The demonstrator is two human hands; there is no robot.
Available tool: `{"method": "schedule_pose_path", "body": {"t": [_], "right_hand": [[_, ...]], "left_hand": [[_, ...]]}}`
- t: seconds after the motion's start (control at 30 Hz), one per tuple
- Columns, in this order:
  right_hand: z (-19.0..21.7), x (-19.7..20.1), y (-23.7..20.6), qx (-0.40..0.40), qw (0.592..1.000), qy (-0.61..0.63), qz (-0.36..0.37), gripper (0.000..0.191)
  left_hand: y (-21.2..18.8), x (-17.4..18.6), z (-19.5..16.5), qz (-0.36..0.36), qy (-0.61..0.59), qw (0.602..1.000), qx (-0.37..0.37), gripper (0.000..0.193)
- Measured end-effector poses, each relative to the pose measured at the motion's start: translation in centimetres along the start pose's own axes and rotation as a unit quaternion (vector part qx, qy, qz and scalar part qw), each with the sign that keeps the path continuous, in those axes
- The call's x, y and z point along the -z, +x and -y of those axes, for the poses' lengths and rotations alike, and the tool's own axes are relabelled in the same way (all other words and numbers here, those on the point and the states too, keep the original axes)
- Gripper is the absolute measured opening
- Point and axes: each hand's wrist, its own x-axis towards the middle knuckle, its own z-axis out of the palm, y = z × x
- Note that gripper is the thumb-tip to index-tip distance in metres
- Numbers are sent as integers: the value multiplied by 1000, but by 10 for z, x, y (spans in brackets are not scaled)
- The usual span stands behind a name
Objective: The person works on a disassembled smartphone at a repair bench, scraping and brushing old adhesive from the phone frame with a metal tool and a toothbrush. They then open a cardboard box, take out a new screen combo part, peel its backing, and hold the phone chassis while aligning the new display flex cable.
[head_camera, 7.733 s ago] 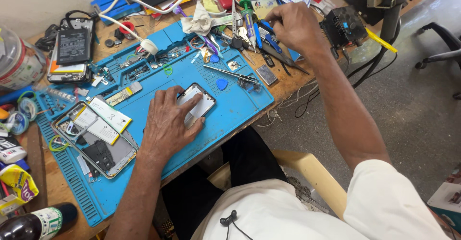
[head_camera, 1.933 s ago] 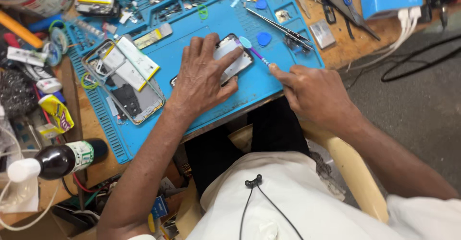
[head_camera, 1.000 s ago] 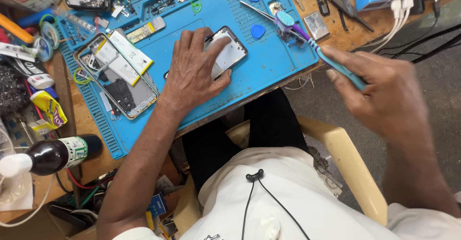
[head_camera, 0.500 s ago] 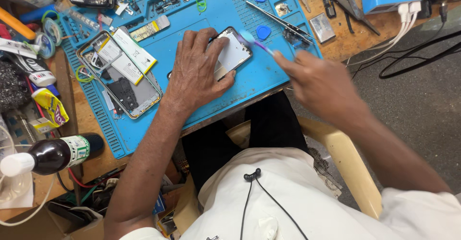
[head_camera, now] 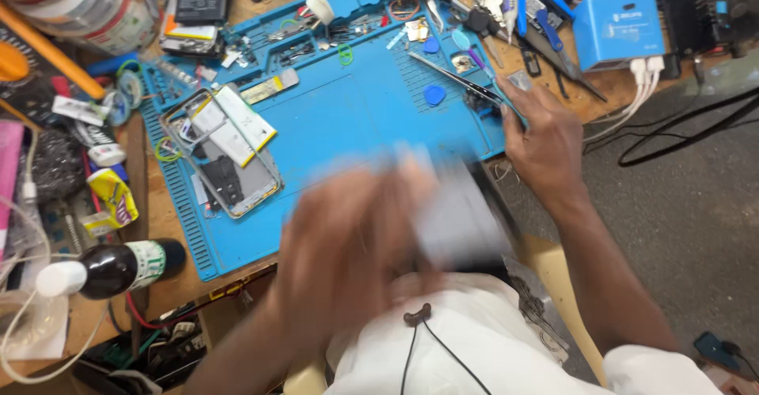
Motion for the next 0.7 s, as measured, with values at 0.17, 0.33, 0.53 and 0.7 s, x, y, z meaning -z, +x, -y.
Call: {"method": "schedule_pose_path", "body": {"t": [0.17, 0.33, 0.53, 0.7], "right_hand": [[35, 15, -13, 96, 992, 13, -82, 46], [93, -4, -43, -49, 911, 389, 126, 58], [72, -29, -22, 21, 903, 383, 193, 47], [27, -19, 11, 15, 925, 317, 209, 51]], "left_hand": [[-12, -2, -26, -51, -154, 981, 106, 84], [-7, -52, 40, -161, -444, 840, 267, 83], [-42, -70, 112, -219, -477, 754, 395, 34], [-51, -79, 156, -284, -487, 723, 398, 29]]}}
